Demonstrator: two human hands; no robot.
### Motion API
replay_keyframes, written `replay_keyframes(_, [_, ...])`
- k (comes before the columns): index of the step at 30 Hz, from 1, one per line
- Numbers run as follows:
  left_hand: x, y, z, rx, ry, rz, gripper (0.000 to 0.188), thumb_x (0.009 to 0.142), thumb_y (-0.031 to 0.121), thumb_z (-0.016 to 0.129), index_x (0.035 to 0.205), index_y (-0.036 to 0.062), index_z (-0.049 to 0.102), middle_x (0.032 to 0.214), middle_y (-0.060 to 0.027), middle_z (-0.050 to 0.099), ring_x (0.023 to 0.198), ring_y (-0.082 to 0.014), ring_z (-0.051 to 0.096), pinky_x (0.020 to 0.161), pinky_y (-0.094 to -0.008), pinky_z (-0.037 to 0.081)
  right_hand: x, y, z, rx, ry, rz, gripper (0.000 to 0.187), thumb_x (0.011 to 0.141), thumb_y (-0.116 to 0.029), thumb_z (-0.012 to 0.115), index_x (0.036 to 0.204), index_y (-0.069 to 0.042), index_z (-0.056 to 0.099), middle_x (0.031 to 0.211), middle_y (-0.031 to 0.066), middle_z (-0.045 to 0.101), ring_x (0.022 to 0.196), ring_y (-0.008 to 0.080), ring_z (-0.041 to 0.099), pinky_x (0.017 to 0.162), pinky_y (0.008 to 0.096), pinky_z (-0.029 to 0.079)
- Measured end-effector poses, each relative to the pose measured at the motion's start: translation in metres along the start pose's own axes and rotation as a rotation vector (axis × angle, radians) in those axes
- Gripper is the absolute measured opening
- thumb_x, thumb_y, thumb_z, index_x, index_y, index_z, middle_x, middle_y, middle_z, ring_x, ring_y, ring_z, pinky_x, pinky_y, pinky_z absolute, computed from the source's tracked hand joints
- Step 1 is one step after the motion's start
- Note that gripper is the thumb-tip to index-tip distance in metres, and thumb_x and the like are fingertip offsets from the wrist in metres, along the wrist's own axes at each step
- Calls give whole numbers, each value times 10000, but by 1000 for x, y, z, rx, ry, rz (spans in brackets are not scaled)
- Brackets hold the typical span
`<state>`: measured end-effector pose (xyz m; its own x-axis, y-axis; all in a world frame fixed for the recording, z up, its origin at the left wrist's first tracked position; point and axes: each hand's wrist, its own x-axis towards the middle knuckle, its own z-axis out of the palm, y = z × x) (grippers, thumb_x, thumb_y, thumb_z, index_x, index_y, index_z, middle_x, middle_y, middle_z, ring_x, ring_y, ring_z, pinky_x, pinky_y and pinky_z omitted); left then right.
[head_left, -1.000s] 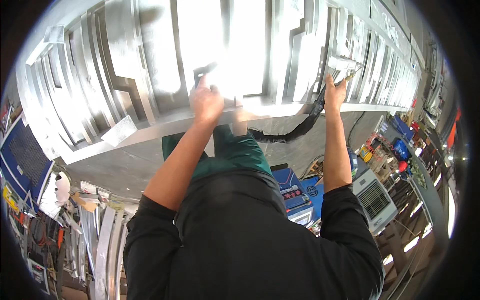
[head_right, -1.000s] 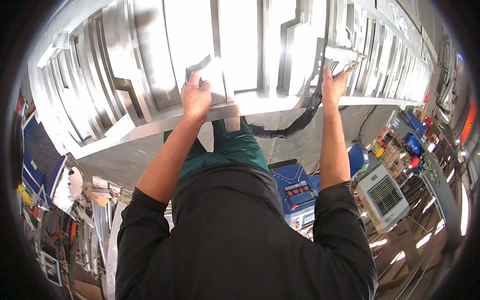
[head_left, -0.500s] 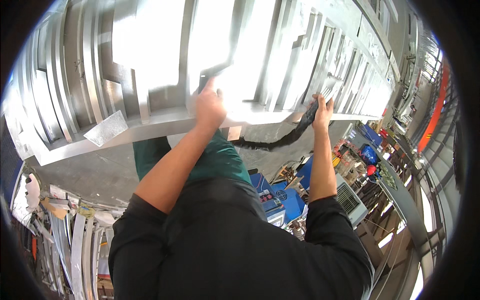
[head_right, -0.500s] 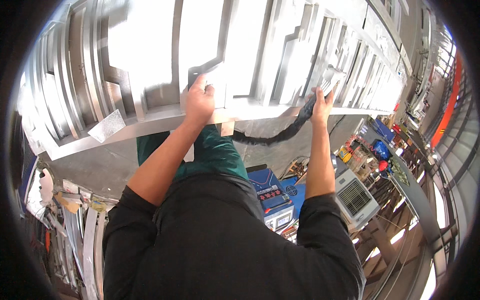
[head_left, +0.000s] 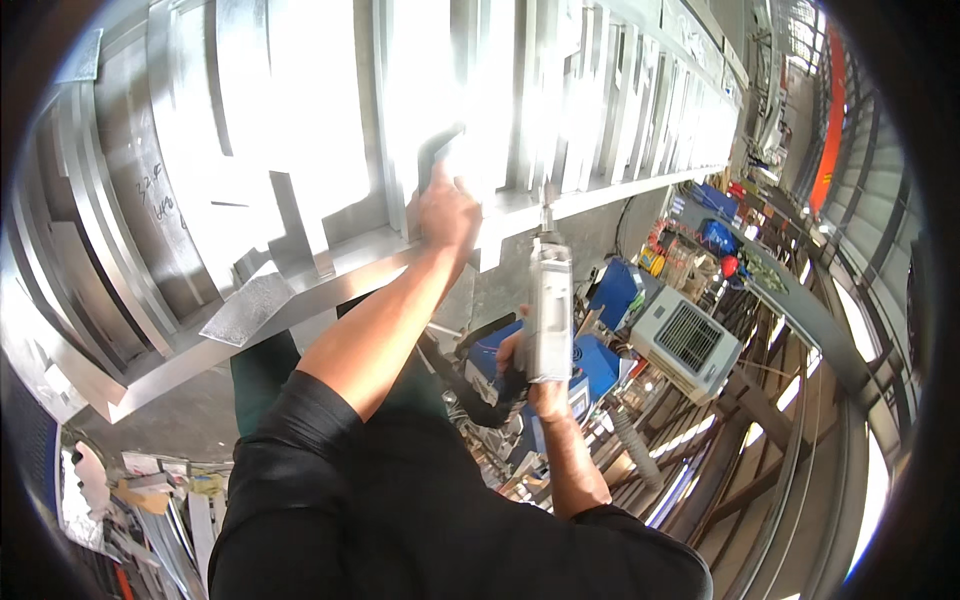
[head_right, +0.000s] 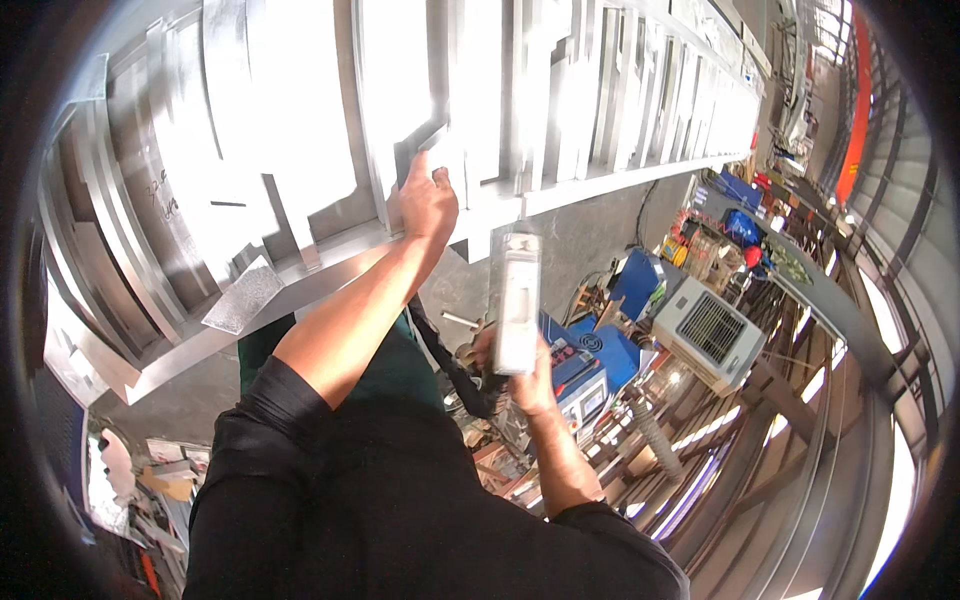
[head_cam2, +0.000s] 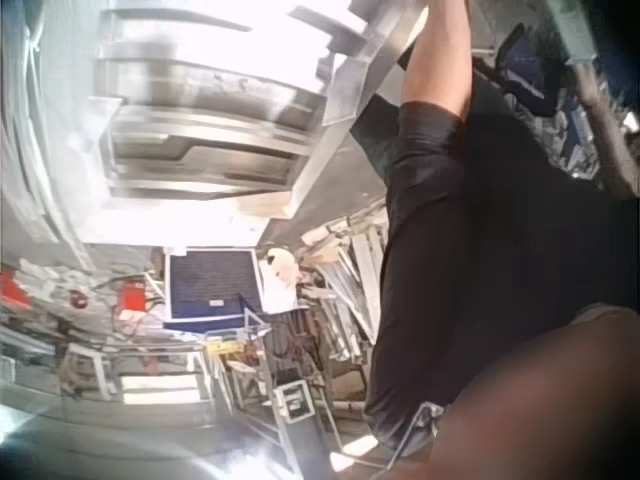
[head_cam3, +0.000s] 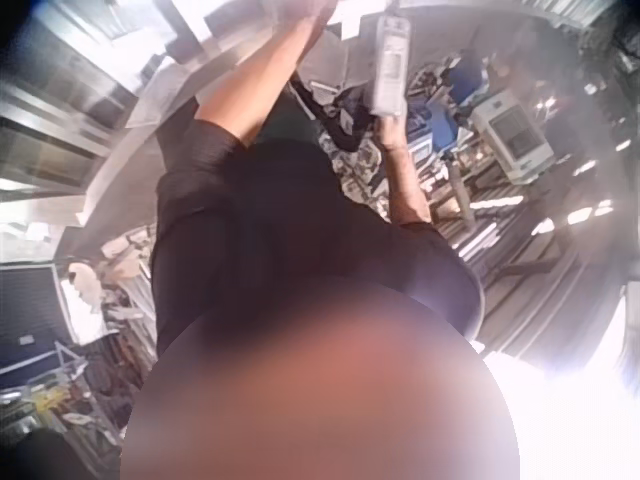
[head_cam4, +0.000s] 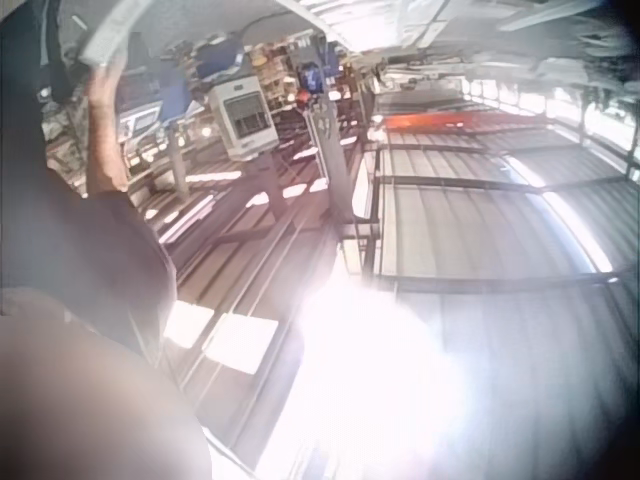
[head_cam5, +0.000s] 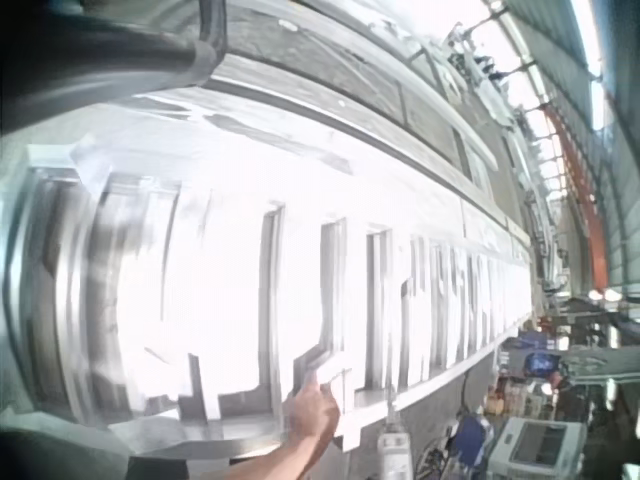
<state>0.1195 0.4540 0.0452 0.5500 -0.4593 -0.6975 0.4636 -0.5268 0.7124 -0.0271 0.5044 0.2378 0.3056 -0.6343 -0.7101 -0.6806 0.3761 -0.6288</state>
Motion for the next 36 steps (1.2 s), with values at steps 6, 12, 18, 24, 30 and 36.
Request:
replay_keyframes(6, [-1,2,0,55,-26,44,264,958,117,502,1210,36,501,845,-242,670,801,-409,672,727,-488,527,-5,5,40,-116,-110,-136,513,976,-357,571,1353,-19,490,1052,56,672,934,154,654,842,314,516])
replay_keyframes(12, [-1,2,-4,22,-115,-62,298,920,135,540,1190,20,488,824,-222,669,813,-381,675,730,-467,530,13,-1,42,-79,-150,-118,539,982,-438,565,1322,-25,506,988,46,655,888,136,627,816,296,499])
replay_keyframes(18, [1,2,0,-60,-55,-68,281,944,142,496,1211,65,542,896,-254,676,844,-426,661,727,-501,507,23,-15,45,110,-147,-82,553,977,-441,580,1329,-28,472,895,59,630,790,123,587,723,282,490])
replay_keyframes(24, [4,-6,9,-174,1,-72,268,931,91,500,1181,36,582,918,-252,678,877,-428,657,760,-499,503,29,-16,36,174,-192,-76,619,955,-497,613,1333,-31,465,898,68,614,778,132,582,717,291,494])
replay_keyframes(30, [10,-9,8,-252,-27,-105,287,918,62,497,1174,11,618,939,-252,681,890,-416,657,774,-475,504,38,-14,32,115,-197,-59,709,933,-551,621,1381,-27,457,925,40,606,780,120,580,717,278,489])
replay_keyframes(36, [7,2,-3,-499,-115,-260,323,910,33,492,1208,-9,611,853,-137,680,736,-222,658,646,-352,515,43,-12,39,105,-189,-60,706,939,-562,607,1375,-26,460,912,36,613,756,112,577,688,264,487])
